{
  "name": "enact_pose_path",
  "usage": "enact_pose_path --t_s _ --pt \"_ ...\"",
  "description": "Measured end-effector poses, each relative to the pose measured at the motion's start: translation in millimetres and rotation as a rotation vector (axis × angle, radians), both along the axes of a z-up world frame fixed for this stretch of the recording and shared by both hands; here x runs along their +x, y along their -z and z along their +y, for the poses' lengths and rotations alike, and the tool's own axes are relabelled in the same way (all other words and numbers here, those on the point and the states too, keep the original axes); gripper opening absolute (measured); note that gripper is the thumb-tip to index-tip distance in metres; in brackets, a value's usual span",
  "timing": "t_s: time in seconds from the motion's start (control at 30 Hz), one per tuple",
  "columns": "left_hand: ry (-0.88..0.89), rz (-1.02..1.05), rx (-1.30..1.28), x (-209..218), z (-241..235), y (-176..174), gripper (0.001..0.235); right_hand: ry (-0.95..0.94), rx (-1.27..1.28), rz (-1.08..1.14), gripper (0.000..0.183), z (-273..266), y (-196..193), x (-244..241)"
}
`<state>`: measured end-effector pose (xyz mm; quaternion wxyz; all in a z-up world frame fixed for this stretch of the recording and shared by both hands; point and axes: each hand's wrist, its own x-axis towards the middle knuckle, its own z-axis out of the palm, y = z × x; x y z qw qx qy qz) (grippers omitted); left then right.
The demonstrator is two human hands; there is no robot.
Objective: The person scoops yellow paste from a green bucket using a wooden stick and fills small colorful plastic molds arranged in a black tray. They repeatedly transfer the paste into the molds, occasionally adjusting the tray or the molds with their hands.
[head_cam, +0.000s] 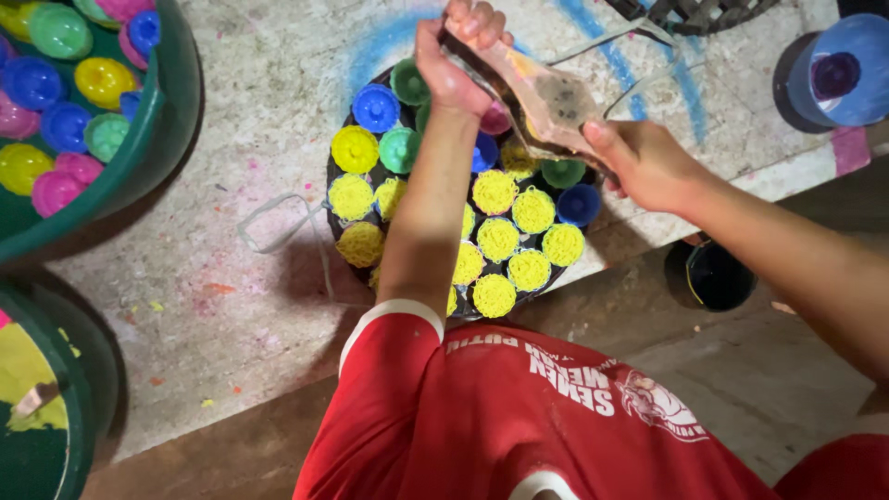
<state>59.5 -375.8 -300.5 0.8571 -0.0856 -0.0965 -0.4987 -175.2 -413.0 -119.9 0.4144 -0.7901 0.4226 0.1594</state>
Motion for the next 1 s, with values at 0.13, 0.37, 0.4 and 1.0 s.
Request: enact_pose_path --t_s 0.13,0.37,0.4,1.0 --pt "0.019 0.052 0.085 -4 6 -5 0.025 0.061 0.154 0.008 0.076 1 0 -2" --pt "0.027 0.071 0.144 -8 -10 -11 0.020 0.011 -0.045 0.050 0.076 -4 -11 -7" --pt "0.023 0.043 0.134 -5 -11 -11 0.020 0.038 -0.008 0.031 0.076 -3 -10 -6" --pt "0.538 -0.836 1.168 -42 30 33 0.048 0.108 0.002 -0.377 0.061 -21 37 -49"
